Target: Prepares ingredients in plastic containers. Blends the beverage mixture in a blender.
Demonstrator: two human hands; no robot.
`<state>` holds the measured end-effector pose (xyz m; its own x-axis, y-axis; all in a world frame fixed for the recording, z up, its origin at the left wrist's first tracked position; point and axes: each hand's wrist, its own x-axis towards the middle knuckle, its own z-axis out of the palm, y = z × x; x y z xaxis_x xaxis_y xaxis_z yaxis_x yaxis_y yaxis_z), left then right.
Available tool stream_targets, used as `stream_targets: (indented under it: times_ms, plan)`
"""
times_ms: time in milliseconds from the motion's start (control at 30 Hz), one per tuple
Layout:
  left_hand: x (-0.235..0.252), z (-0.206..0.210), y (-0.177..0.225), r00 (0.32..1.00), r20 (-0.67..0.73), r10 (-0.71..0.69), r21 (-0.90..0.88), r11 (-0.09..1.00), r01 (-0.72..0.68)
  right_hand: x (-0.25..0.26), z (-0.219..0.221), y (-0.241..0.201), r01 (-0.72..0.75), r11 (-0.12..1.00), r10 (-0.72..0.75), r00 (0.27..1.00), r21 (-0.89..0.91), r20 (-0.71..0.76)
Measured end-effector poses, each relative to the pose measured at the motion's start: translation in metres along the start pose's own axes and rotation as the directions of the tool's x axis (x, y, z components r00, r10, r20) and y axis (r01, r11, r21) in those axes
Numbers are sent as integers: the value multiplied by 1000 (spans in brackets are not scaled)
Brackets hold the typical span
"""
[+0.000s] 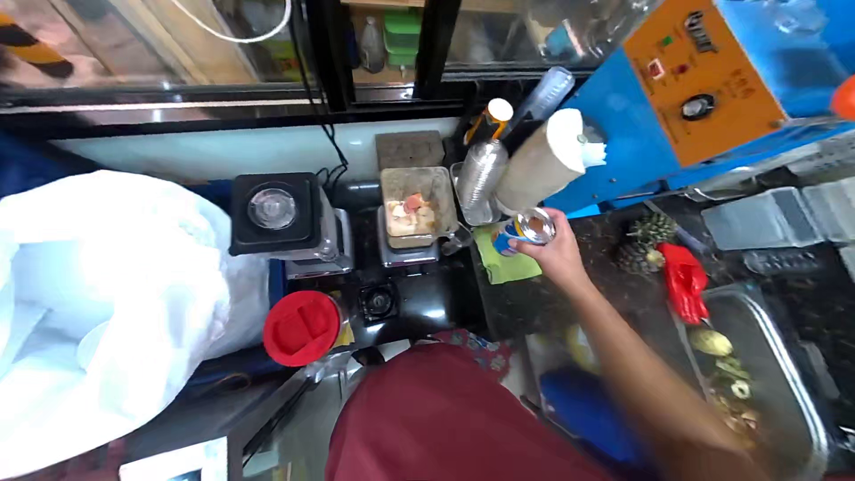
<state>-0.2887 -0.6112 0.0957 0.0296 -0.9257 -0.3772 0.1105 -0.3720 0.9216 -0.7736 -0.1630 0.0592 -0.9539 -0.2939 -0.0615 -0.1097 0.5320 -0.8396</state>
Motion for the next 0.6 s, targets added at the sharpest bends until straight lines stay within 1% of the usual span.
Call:
stream_targets:
  times_ms: [67,100,167,233,267,300,333,367,400,433,467,500,533,567,600]
  plan:
    - [26,-7,17,994,113,8,-47,999,-3,-4,17,37,-51,999,51,997,2,-64]
    - [36,-7,20,992,128,14,-80,997,-4,-4,23,55,-66,998,65,993,-8,-100]
    - [46,-1,22,996,89,8,-118,993,3,-7,32,86,-58,998,51,983,-35,-179]
    - [41,5,14,998,59,-8,-141,990,17,-21,33,95,-4,996,-18,967,-84,-255]
    - [36,8,11,998,55,-8,-193,981,18,-31,36,82,48,991,-85,948,-127,-306]
    - [34,9,8,999,48,8,-255,967,5,-40,45,57,111,980,-165,922,-167,-351]
    - [36,8,4,999,42,31,-312,950,-17,-51,59,24,181,965,-242,896,-190,-372]
    - [39,5,-2,998,45,41,-327,945,-24,-64,83,-14,260,947,-312,883,-189,-351]
    - [44,-1,-13,997,63,35,-291,957,-15,-81,112,-52,353,924,-380,889,-145,-257]
    - [49,-3,-26,998,70,4,-210,978,11,-101,146,-90,449,892,-452,888,-51,-90]
    - [53,0,-39,998,50,-39,-121,992,45,-118,183,-128,533,844,-536,835,58,127]
    - [56,3,-49,996,36,-84,-47,995,85,-132,224,-165,603,783,-613,707,151,353]
    - [58,5,-57,993,46,-112,0,994,113,-142,269,-198,669,708,-669,532,226,520]
    - [60,4,-62,991,64,-116,6,993,116,-149,315,-229,724,633,-693,373,273,618]
    - [62,2,-62,992,75,-100,-23,994,102,-154,360,-254,758,580,-690,262,298,675]
